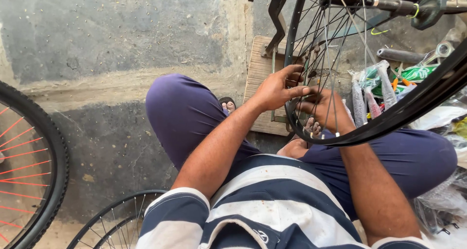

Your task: The person sits on the floor and uses a spoke wrench to tighten the spokes on a bicycle wheel mounted on a stand. They rotate the wheel and adjust multiple spokes around the rim.

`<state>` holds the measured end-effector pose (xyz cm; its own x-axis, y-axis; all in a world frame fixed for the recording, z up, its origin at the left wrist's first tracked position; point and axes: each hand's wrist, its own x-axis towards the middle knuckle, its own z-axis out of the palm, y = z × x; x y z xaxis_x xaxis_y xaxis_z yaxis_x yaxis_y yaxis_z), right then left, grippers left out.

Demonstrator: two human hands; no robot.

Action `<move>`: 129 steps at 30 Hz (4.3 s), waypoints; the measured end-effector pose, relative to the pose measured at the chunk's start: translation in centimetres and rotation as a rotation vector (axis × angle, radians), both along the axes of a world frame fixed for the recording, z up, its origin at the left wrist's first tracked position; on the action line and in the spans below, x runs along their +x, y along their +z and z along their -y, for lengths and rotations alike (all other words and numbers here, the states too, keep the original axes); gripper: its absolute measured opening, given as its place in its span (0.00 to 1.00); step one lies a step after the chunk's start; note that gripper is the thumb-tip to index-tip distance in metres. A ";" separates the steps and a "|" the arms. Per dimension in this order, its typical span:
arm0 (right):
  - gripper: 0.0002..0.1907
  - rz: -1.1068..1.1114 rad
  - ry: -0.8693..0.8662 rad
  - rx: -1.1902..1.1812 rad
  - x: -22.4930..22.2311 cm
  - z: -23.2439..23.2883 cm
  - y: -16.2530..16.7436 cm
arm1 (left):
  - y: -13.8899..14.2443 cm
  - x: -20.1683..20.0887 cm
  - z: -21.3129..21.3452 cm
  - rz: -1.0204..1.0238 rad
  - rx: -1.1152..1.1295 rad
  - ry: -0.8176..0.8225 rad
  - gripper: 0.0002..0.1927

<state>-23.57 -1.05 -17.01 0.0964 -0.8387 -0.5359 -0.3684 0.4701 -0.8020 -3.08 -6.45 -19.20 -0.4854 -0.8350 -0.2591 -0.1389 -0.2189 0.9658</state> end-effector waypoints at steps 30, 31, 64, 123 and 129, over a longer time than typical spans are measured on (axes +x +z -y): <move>0.20 0.042 0.287 -0.077 0.5 2.2 -2.3 | 2.1 2.1 -1.2 -0.311 0.288 0.003 0.39; 0.20 0.007 0.307 -0.136 0.5 1.8 -2.2 | 2.1 2.2 -1.2 -0.300 0.290 0.005 0.40; 0.25 -0.177 0.206 0.003 1.1 1.3 0.5 | 2.0 1.8 -1.0 -0.238 0.207 -0.033 0.39; 0.19 0.274 0.058 -0.034 -1.6 -1.1 -1.1 | -1.1 -2.3 -0.7 0.250 -0.271 0.035 0.14; 0.17 0.360 0.037 0.059 -0.9 -0.7 -0.7 | -1.3 -2.2 -0.9 0.226 -0.369 0.054 0.12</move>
